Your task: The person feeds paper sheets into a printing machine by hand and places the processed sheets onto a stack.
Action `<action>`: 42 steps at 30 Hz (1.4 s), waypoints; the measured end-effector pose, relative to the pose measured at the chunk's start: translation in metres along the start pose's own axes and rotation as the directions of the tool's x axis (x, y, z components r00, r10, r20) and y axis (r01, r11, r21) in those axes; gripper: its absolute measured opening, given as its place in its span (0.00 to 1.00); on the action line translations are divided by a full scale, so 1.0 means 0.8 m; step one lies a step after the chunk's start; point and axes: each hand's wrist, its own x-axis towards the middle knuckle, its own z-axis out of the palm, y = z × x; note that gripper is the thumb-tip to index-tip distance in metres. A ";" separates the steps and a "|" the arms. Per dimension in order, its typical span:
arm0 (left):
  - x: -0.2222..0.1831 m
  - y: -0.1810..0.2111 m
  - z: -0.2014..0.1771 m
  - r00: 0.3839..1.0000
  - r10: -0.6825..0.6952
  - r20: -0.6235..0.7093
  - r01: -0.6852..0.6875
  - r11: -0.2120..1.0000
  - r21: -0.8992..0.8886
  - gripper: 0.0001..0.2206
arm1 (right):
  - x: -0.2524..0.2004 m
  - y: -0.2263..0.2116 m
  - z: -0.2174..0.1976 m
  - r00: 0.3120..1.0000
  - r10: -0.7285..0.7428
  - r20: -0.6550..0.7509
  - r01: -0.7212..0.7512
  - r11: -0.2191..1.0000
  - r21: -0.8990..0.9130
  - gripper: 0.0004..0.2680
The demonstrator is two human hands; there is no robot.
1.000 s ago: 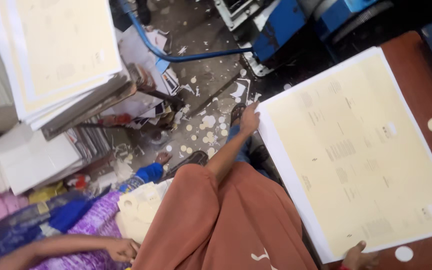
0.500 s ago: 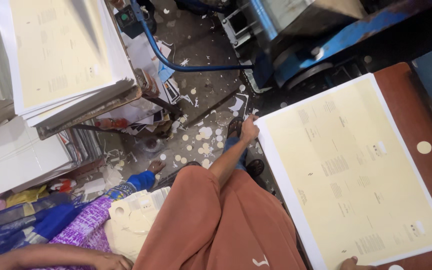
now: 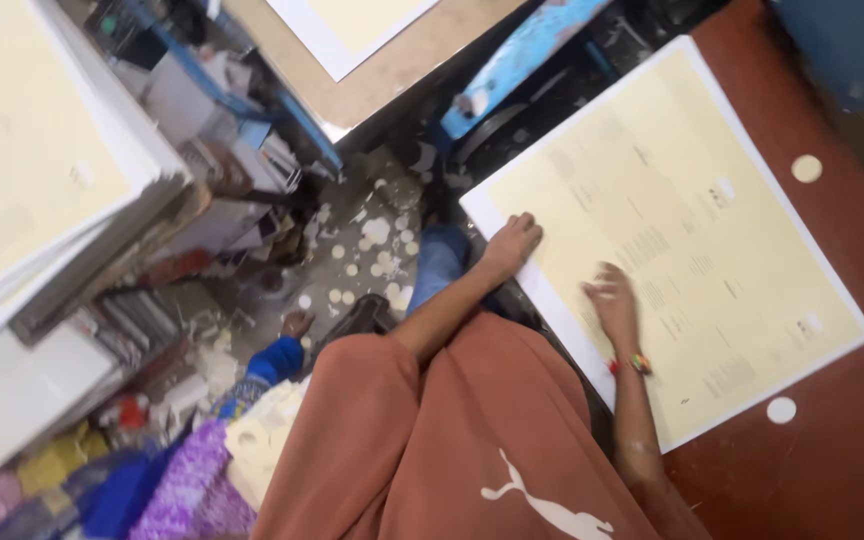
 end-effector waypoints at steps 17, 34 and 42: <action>-0.010 0.004 -0.053 0.977 0.181 0.111 -0.185 0.982 0.027 0.25 | 0.036 -0.053 0.058 0.980 0.162 -0.115 -0.124 0.952 0.280 0.06; -0.001 0.018 -0.070 0.965 0.162 0.207 -0.185 0.978 0.097 0.27 | 0.026 -0.039 0.072 0.971 0.102 -0.218 -0.035 0.956 0.292 0.06; 0.023 0.000 -0.057 0.935 0.065 0.350 -0.079 0.997 0.025 0.27 | 0.076 -0.020 0.026 0.997 0.075 0.012 -0.076 0.988 0.136 0.07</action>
